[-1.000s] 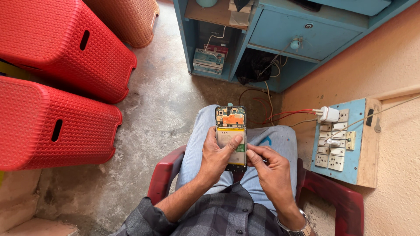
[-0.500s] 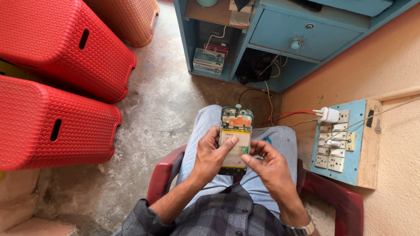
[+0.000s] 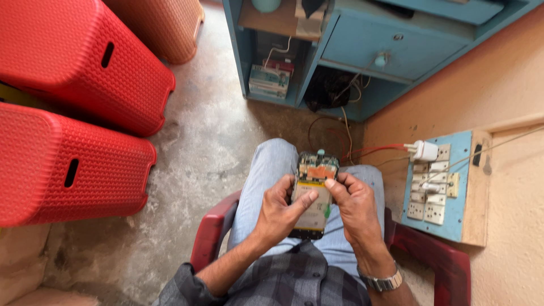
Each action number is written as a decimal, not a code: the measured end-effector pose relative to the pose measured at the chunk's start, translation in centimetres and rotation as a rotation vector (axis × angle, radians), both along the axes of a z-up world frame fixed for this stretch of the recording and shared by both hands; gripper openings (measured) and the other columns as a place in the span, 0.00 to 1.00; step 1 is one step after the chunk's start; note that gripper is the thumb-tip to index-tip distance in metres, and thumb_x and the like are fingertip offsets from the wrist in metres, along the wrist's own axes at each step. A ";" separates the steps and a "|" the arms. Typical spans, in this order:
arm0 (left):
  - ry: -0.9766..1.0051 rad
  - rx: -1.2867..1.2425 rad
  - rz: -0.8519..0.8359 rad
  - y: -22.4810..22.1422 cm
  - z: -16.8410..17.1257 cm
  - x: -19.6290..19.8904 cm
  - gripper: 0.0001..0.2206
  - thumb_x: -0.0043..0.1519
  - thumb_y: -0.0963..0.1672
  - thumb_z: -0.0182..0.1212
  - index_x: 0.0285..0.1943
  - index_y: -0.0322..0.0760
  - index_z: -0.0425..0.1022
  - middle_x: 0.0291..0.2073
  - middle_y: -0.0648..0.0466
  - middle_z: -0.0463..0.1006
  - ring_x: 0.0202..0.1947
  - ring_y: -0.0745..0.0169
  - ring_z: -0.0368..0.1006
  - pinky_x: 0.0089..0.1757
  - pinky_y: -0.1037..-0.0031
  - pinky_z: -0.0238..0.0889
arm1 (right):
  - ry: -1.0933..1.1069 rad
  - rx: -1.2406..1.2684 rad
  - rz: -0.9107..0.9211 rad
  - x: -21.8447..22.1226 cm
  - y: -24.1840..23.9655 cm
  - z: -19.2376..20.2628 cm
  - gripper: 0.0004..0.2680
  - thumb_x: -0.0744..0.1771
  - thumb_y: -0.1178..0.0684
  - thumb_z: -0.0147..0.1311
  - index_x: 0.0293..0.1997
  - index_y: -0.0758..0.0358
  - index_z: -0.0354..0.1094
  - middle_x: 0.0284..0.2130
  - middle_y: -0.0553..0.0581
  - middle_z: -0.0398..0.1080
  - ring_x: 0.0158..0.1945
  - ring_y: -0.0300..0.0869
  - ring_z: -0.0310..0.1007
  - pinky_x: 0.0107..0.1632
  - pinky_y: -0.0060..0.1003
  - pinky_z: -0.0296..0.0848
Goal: The person handles a smartphone battery, peeling off a protective film and placing it on a workbench. They then use a multimeter to test the contacts on a smartphone screen assembly. Finally, they insert the battery into the phone's chassis and connect the ribbon cable.
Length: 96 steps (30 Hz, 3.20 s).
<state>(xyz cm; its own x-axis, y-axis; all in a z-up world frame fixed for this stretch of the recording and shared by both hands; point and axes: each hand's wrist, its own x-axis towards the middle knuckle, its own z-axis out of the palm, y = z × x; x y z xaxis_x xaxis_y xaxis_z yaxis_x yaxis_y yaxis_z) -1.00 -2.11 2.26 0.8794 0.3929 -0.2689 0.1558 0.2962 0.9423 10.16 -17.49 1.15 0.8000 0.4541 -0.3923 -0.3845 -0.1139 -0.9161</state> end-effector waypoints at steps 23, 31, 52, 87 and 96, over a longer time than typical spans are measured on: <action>-0.046 -0.426 0.000 2.9 1.2 7.3 0.12 0.59 0.41 0.67 0.50 0.31 0.74 0.36 0.51 0.83 0.34 0.67 0.80 0.37 0.74 0.77 | 0.007 0.097 -0.022 8.8 2.9 4.2 0.12 0.64 0.54 0.57 0.51 0.65 0.72 0.33 0.53 0.78 0.34 0.38 0.77 0.43 0.34 0.77; 0.028 -0.363 0.026 4.6 -2.1 7.9 0.15 0.58 0.42 0.67 0.52 0.29 0.77 0.38 0.50 0.85 0.36 0.66 0.80 0.39 0.74 0.76 | -0.692 -0.157 0.241 28.2 16.5 15.3 0.08 0.68 0.50 0.56 0.39 0.66 0.72 0.28 0.50 0.71 0.28 0.35 0.70 0.34 0.31 0.70; -0.088 -0.481 -0.039 2.1 -18.7 7.3 0.20 0.57 0.40 0.75 0.58 0.31 0.77 0.48 0.50 0.85 0.50 0.68 0.80 0.55 0.73 0.70 | -0.571 -0.245 0.174 54.2 38.3 6.9 0.08 0.62 0.53 0.70 0.35 0.59 0.72 0.31 0.48 0.78 0.38 0.42 0.80 0.43 0.39 0.84; 0.075 -0.462 0.152 6.8 -4.4 8.8 0.13 0.60 0.41 0.65 0.52 0.31 0.76 0.37 0.48 0.85 0.35 0.65 0.82 0.38 0.72 0.78 | -0.035 0.187 -0.072 49.9 24.3 12.1 0.07 0.70 0.62 0.53 0.53 0.68 0.67 0.45 0.59 0.78 0.47 0.47 0.83 0.54 0.46 0.80; 0.057 -0.420 0.149 6.9 -5.4 8.5 0.13 0.59 0.42 0.66 0.52 0.31 0.78 0.38 0.50 0.85 0.35 0.67 0.81 0.39 0.74 0.77 | -0.328 0.153 0.050 49.0 26.3 9.1 0.08 0.70 0.66 0.52 0.54 0.64 0.67 0.44 0.54 0.76 0.44 0.40 0.80 0.43 0.34 0.81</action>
